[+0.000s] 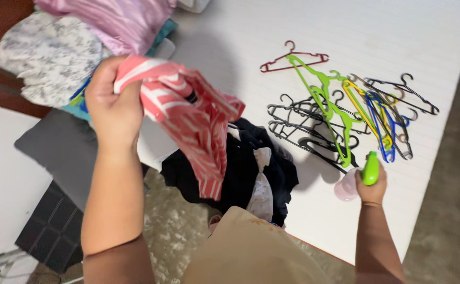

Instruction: The person hangs various garments on hangers and places them on a clothing rack. They pick up shirts and pants from a pile on a bed, place them on hangers, and hang them on the rack. The person also uses a spray bottle to mist the clothes before hanging them.

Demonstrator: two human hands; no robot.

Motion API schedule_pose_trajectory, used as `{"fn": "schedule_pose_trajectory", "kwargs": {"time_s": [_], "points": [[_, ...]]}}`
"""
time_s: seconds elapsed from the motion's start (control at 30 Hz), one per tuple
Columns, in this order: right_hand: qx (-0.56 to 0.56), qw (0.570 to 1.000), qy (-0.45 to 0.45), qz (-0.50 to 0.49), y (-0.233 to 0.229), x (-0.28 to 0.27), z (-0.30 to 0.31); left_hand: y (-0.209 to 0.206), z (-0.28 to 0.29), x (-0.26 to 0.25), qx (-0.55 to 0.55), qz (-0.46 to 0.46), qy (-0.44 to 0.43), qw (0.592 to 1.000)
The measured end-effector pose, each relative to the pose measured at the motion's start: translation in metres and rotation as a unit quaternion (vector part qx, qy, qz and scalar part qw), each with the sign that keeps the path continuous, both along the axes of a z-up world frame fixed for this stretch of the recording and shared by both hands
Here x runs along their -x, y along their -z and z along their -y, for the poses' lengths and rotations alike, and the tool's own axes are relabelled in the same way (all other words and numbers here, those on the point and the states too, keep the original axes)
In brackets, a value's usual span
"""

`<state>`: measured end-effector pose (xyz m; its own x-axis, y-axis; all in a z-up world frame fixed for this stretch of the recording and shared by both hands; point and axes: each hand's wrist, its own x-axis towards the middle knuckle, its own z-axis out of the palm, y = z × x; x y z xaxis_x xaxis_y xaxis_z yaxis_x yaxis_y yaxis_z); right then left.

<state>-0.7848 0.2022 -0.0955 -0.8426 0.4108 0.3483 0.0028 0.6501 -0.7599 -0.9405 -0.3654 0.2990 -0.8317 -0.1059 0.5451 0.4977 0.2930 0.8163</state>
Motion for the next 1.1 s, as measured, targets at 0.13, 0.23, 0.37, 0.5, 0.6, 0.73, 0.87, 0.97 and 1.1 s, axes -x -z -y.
{"fn": "schedule_pose_trajectory", "kwargs": {"time_s": [0.13,0.23,0.37,0.5,0.6,0.73,0.87,0.97,1.1], "points": [[0.024,0.991,-0.105,-0.072,-0.074,0.016,0.034,-0.017,0.008,-0.006,0.036,-0.054,0.019,0.998],[0.076,0.947,-0.297,-0.093,-0.128,0.019,0.086,-0.024,0.016,-0.009,0.044,-0.066,0.037,0.996],[0.048,0.904,-0.407,-0.12,-0.155,0.011,0.184,-0.023,0.024,-0.009,0.001,-0.044,0.056,0.997],[-0.026,0.883,-0.456,-0.105,-0.156,-0.013,0.265,-0.03,0.038,-0.015,0.006,-0.094,0.055,0.994],[-0.008,0.885,-0.461,-0.057,-0.153,-0.04,0.282,-0.043,0.055,-0.036,0.1,-0.158,0.05,0.981],[0.13,0.879,-0.456,-0.051,-0.145,-0.069,0.275,-0.062,0.075,-0.046,-0.035,-0.026,0.202,0.978],[0.095,0.931,-0.353,0.013,-0.127,-0.101,0.258,-0.059,0.123,-0.035,-0.204,-0.026,0.29,0.935],[0.087,0.935,-0.342,0.027,-0.121,-0.12,0.257,-0.049,0.151,-0.018,-0.224,-0.158,0.204,0.94],[0.133,0.921,-0.364,-0.046,-0.145,-0.127,0.255,-0.052,0.123,-0.02,-0.14,-0.07,0.368,0.916]]}}
